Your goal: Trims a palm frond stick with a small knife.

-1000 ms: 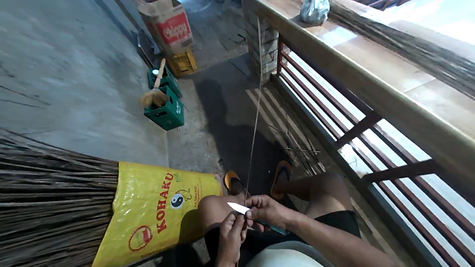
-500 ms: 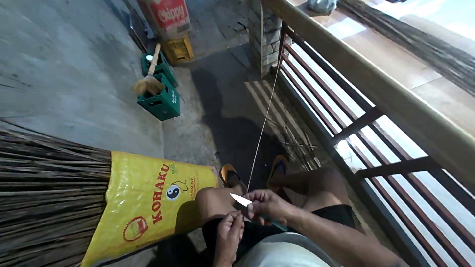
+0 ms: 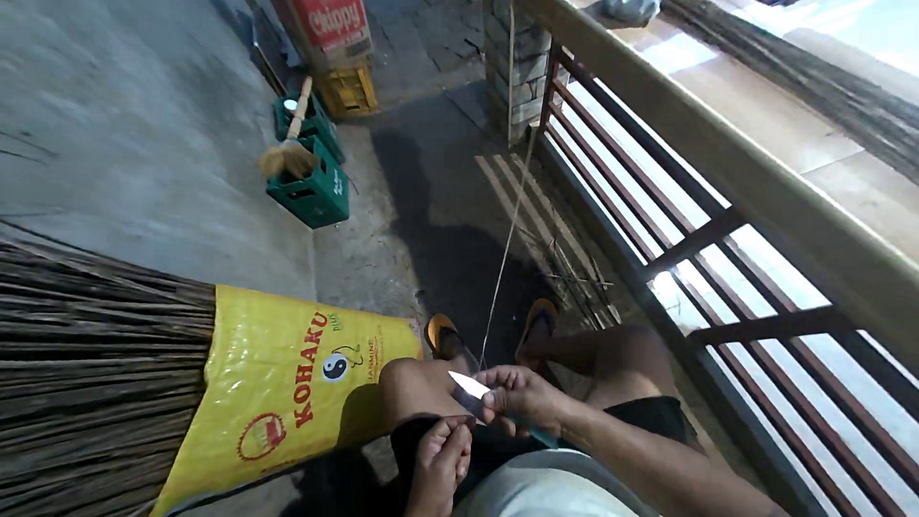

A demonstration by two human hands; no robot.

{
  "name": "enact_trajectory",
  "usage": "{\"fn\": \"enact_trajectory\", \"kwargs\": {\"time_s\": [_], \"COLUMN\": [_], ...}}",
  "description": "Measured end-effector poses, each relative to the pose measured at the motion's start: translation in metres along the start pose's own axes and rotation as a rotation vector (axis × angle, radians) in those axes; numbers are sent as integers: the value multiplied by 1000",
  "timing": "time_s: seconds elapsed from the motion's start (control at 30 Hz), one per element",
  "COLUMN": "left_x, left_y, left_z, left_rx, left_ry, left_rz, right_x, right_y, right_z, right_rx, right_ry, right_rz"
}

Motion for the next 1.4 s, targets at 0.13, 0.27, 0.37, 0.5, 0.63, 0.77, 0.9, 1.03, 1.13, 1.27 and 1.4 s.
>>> {"fn": "enact_trajectory", "kwargs": {"time_s": [0.13, 0.27, 0.37, 0.5, 0.63, 0.77, 0.9, 1.03, 1.13, 1.27, 1.4], "left_x": [-4, -6, -4, 2, 11, 8, -3, -4, -2, -9, -14], "left_y": [5, 8, 7, -3, -7, -2, 3, 4, 4, 10, 17], "left_z": [4, 4, 4, 6, 9, 9, 7, 2, -1, 1, -2], "left_rx": [-89, -140, -81, 140, 238, 164, 196, 217, 210, 193, 166], "left_ry": [67, 134, 131, 29, -45, -69, -58, -82, -100, -51, 0], "left_rz": [-36, -74, -76, 18, 107, 57, 91, 107, 105, 77, 63], "right_x": [0, 3, 4, 6, 9, 5, 4, 4, 0, 3, 5], "right_y": [14, 27, 15, 1, -11, -11, 10, 11, -5, 14, 39], "right_z": [-19, -32, -21, -11, 0, -1, -28, -22, -9, -27, -37], "right_rx": [7, 48, 46, 27, 2, -46, 7, 47, -25, -22, 63], "right_ry": [47, 79, 70, 92, 94, 13, 14, 26, -9, 27, 59], "right_rz": [89, 185, 171, 192, 137, 62, 211, 224, 97, 209, 297]}}
Point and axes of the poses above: each hand's wrist, its own x-axis towards the middle knuckle, its own y-axis out of the back of the hand, z = x × y, the point moved 1 cm from there along x, towards the middle knuckle, and after that the axes turned 6 degrees about -z, right-handed, at the moved point
